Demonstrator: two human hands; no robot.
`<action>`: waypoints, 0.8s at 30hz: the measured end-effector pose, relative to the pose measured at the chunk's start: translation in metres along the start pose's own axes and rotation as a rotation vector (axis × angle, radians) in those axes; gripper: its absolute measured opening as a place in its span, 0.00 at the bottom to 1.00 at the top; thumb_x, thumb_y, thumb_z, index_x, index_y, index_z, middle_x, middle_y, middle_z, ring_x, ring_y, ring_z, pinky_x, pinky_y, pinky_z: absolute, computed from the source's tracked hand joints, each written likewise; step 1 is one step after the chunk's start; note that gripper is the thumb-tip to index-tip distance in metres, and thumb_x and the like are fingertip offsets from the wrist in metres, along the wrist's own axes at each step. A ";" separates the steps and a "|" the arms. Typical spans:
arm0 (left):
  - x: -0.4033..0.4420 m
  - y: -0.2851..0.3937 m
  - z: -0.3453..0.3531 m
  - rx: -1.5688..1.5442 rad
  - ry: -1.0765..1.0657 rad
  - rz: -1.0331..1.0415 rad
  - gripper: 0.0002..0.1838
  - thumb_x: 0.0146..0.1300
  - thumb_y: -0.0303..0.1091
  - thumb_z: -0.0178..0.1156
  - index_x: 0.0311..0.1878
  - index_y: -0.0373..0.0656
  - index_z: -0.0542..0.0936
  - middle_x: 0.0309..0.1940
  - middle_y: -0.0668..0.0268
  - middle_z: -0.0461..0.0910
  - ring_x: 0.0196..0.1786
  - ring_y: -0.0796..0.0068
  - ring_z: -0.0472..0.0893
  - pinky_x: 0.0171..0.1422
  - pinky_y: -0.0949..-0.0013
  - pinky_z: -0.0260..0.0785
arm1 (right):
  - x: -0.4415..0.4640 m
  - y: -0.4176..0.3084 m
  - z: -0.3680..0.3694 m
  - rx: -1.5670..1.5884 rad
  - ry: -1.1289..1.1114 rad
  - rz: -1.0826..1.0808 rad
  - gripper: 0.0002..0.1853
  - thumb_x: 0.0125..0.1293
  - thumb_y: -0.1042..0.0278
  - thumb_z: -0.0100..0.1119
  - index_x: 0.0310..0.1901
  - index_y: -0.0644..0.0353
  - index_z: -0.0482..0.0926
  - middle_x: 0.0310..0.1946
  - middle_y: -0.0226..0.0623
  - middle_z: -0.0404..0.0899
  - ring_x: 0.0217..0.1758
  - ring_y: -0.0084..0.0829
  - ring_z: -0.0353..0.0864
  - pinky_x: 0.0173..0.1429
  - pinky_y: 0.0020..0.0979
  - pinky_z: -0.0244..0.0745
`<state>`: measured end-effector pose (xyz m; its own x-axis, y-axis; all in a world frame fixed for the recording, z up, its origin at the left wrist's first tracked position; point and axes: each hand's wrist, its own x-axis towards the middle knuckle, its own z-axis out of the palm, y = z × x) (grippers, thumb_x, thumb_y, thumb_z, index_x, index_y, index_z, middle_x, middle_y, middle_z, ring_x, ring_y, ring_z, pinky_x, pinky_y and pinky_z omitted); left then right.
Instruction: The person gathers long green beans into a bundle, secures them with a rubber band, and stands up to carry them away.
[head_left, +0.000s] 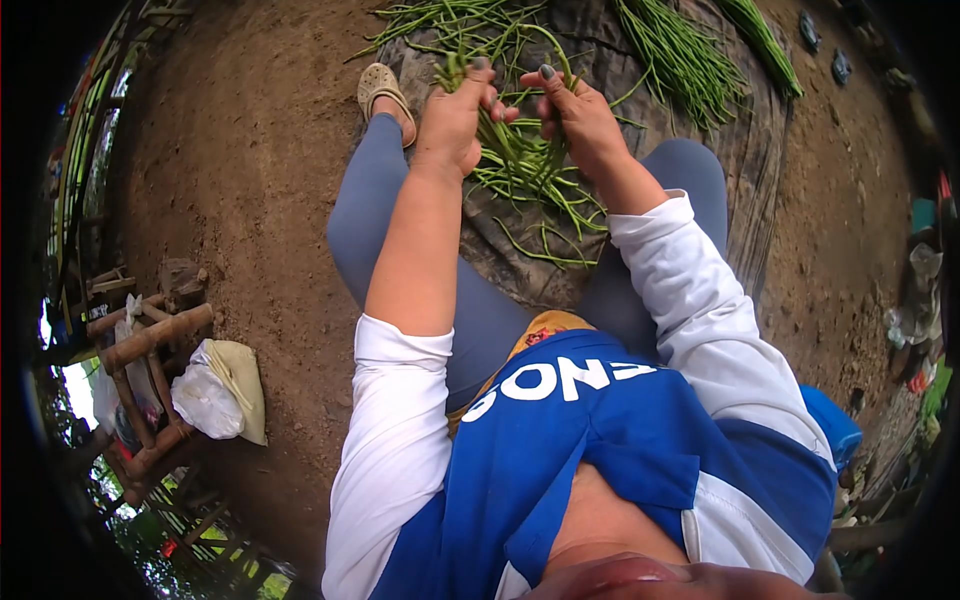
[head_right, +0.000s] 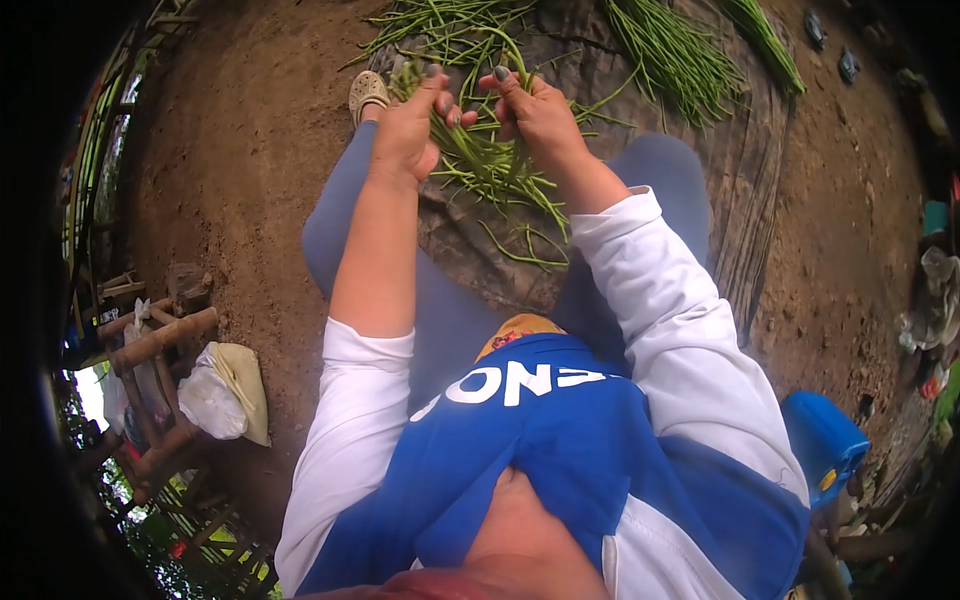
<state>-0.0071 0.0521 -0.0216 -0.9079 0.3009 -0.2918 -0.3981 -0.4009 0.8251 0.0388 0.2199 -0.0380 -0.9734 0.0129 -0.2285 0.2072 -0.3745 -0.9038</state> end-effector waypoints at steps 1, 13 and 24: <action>-0.005 0.003 0.008 0.108 -0.042 -0.002 0.17 0.63 0.39 0.66 0.51 0.41 0.77 0.36 0.65 0.81 0.27 0.77 0.75 0.38 0.71 0.74 | -0.001 -0.002 0.001 0.015 -0.016 0.012 0.25 0.68 0.42 0.55 0.49 0.58 0.78 0.24 0.25 0.73 0.25 0.19 0.73 0.29 0.23 0.68; -0.010 -0.009 0.019 0.159 0.085 -0.060 0.10 0.60 0.37 0.70 0.33 0.42 0.82 0.24 0.72 0.77 0.22 0.83 0.71 0.23 0.76 0.59 | -0.016 -0.015 0.021 -0.205 -0.243 -0.124 0.29 0.75 0.37 0.36 0.54 0.56 0.73 0.22 0.21 0.65 0.20 0.12 0.57 0.23 0.16 0.55; -0.006 -0.016 0.016 -0.037 0.037 0.029 0.15 0.71 0.44 0.56 0.39 0.39 0.79 0.30 0.68 0.77 0.34 0.71 0.80 0.34 0.66 0.76 | -0.006 0.001 0.023 0.166 0.054 -0.124 0.13 0.73 0.60 0.53 0.47 0.62 0.76 0.37 0.31 0.82 0.32 0.17 0.80 0.32 0.18 0.75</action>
<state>0.0071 0.0708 -0.0253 -0.9229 0.2569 -0.2866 -0.3759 -0.4410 0.8150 0.0426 0.1982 -0.0296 -0.9829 0.1167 -0.1422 0.0627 -0.5143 -0.8553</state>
